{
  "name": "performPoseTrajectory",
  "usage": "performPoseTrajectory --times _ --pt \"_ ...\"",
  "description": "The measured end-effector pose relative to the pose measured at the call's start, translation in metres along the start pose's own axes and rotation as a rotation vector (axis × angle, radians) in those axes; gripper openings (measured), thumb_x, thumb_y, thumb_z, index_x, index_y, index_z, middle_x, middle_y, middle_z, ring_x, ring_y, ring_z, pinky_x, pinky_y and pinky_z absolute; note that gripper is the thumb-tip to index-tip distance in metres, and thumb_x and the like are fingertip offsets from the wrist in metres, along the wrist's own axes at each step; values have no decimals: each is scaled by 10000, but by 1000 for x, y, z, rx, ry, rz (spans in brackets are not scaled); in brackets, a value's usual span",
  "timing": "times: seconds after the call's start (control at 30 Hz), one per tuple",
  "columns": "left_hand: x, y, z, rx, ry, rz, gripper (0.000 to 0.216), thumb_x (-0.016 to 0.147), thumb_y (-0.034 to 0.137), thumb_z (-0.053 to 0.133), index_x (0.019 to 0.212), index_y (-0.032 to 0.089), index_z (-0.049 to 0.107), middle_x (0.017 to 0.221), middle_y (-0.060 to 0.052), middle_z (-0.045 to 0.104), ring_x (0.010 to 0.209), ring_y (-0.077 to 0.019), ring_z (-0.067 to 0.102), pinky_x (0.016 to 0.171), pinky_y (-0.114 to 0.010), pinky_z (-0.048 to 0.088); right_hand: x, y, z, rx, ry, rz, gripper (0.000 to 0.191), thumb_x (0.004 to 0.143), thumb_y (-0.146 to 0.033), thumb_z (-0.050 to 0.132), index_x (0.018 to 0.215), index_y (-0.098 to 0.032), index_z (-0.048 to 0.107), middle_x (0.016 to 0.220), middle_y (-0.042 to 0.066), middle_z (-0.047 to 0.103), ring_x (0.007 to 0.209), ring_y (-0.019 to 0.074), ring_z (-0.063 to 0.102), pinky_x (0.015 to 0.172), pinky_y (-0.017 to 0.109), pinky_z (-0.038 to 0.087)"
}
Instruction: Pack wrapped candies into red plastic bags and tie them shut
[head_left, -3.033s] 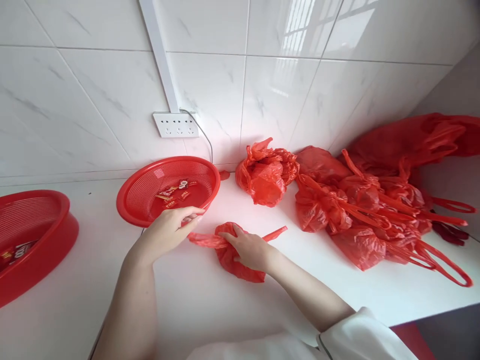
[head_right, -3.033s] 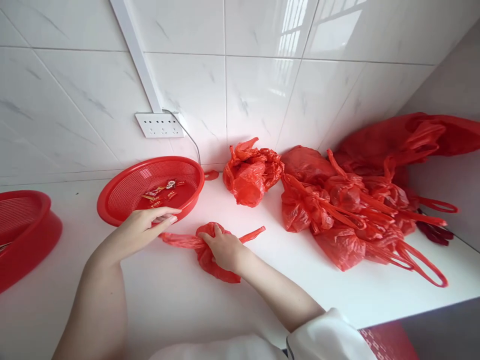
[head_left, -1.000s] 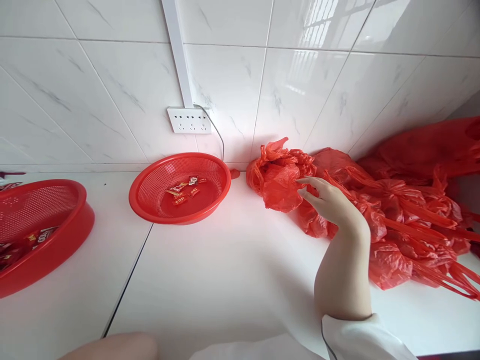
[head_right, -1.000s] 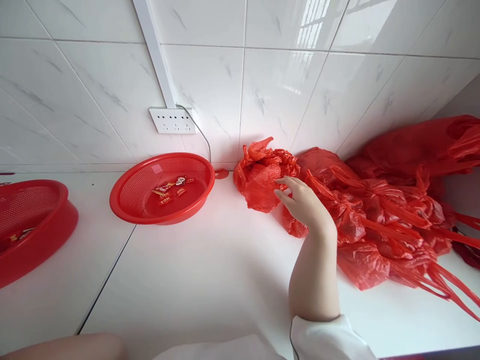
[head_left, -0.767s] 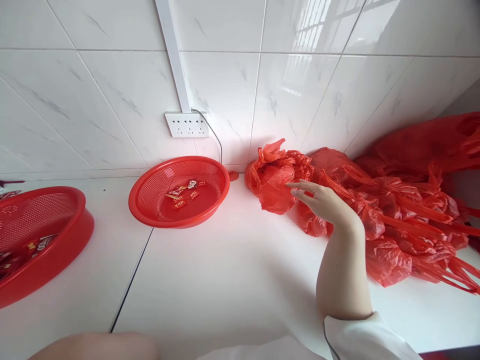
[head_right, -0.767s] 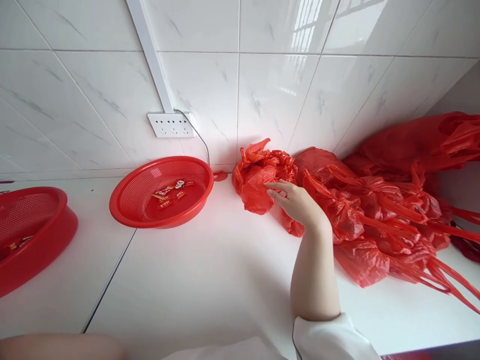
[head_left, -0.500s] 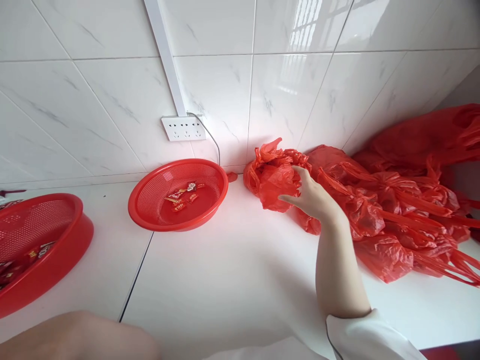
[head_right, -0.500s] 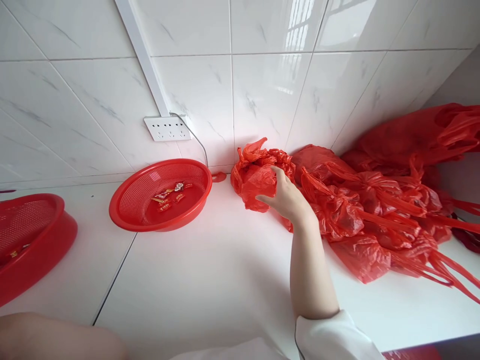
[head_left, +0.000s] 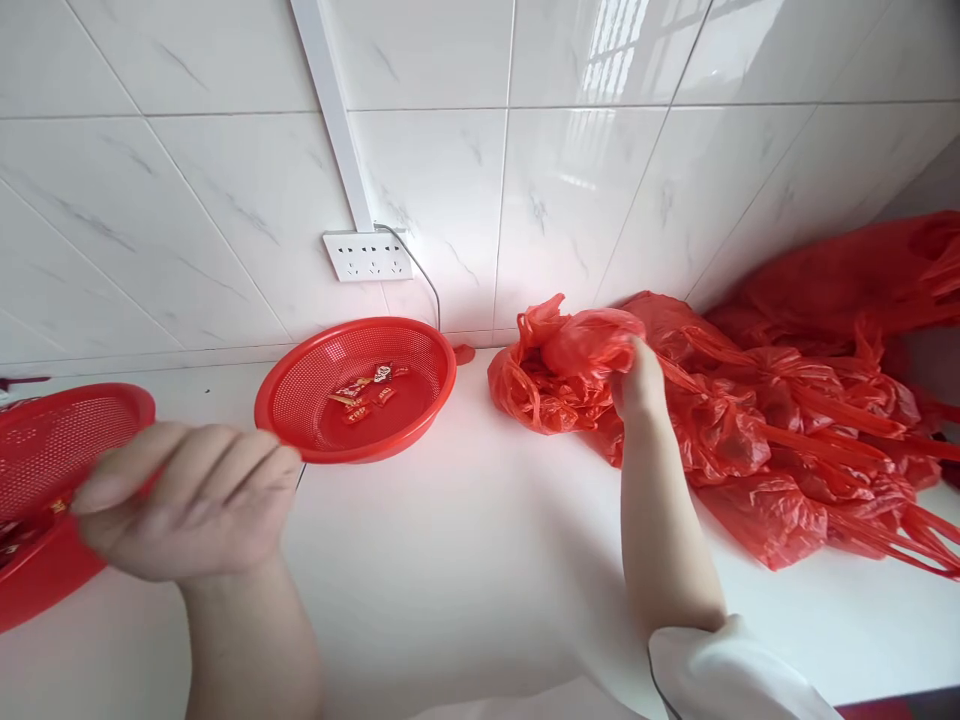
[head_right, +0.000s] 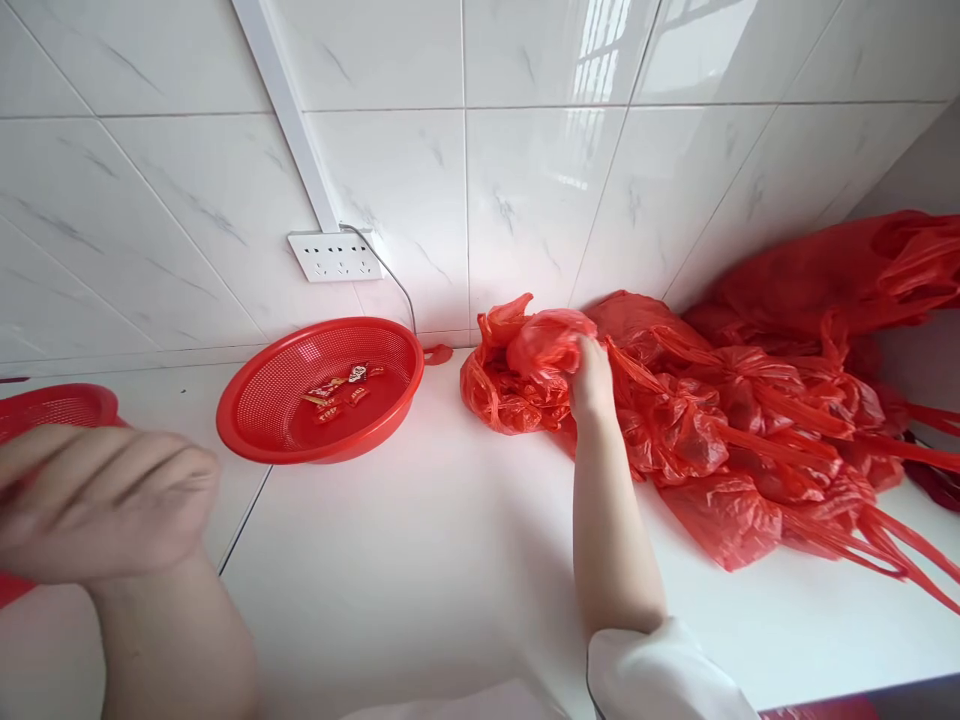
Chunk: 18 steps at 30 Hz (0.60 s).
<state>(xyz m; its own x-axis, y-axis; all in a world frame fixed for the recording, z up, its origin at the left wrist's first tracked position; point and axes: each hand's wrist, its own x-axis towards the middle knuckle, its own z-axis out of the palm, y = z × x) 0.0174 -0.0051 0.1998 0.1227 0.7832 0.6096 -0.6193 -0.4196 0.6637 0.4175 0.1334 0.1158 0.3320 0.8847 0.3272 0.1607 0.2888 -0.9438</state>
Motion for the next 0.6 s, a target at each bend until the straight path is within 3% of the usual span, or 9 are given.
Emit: performPoseTrajectory --times 0.07,0.13,0.23,0.3,0.37,0.47,0.53,0.6 --pt "2 -12 9 2 -52 -95 147 840 289 553 749 229 650 500 58 483 475 -71 407 489 -192 404 -7 -5 0 -142 -328 -49 422 882 -430 505 1260 -260 584 1222 45 649 1132 247 603 944 399 498" --pt "1 -30 25 232 -33 -193 227 889 317 489 836 193 671 622 4 546 585 -103 482 551 -230 435 -15 -8 4 -363 -608 -61 434 852 -408 586 1270 -292 594 1230 33 656 1123 262 609 962 409 485" --pt "3 -71 52 746 -76 -313 196 914 278 520 1039 239 665 1019 -54 647 922 -173 591 729 -274 499 -26 -6 21 -611 -762 -61 390 867 -302 564 1253 -270 609 1176 66 682 1028 272 644 892 409 508" --pt "8 -106 63 959 -202 -338 266 906 266 546 1164 276 610 1233 -60 586 1163 -218 538 917 -341 495 -31 -4 30 -659 -783 -122 439 843 -228 580 1281 -263 579 1254 75 645 1090 272 618 901 394 499" --pt "17 -147 66 1140 -295 -245 368 898 266 541 1264 299 543 1389 -58 486 1281 -233 466 1018 -389 457 -33 -6 32 -646 -814 -164 451 815 -208 610 1261 -275 583 1275 55 633 1101 254 612 876 360 510" --pt "35 -205 59 1335 -412 -194 518 888 237 522 1393 257 409 1527 -85 336 1398 -255 345 1103 -433 391 -32 -16 20 -583 -778 -183 326 837 -205 550 1146 -270 632 1106 24 705 933 212 665 772 322 534" --pt "46 -234 55 1415 -438 -106 596 886 253 526 1449 213 335 1517 -107 366 1426 -265 298 1153 -459 321 -27 -21 10 -506 -585 -244 324 869 -198 481 1165 -247 603 1072 33 713 927 204 669 796 333 534" --pt "55 -253 54 1491 -450 -53 607 887 294 538 1454 208 342 1533 -96 358 1440 -288 263 1173 -499 266 -21 -20 3 -468 -310 -353 306 913 -233 434 1184 -229 577 1171 64 679 1074 218 629 910 385 506"
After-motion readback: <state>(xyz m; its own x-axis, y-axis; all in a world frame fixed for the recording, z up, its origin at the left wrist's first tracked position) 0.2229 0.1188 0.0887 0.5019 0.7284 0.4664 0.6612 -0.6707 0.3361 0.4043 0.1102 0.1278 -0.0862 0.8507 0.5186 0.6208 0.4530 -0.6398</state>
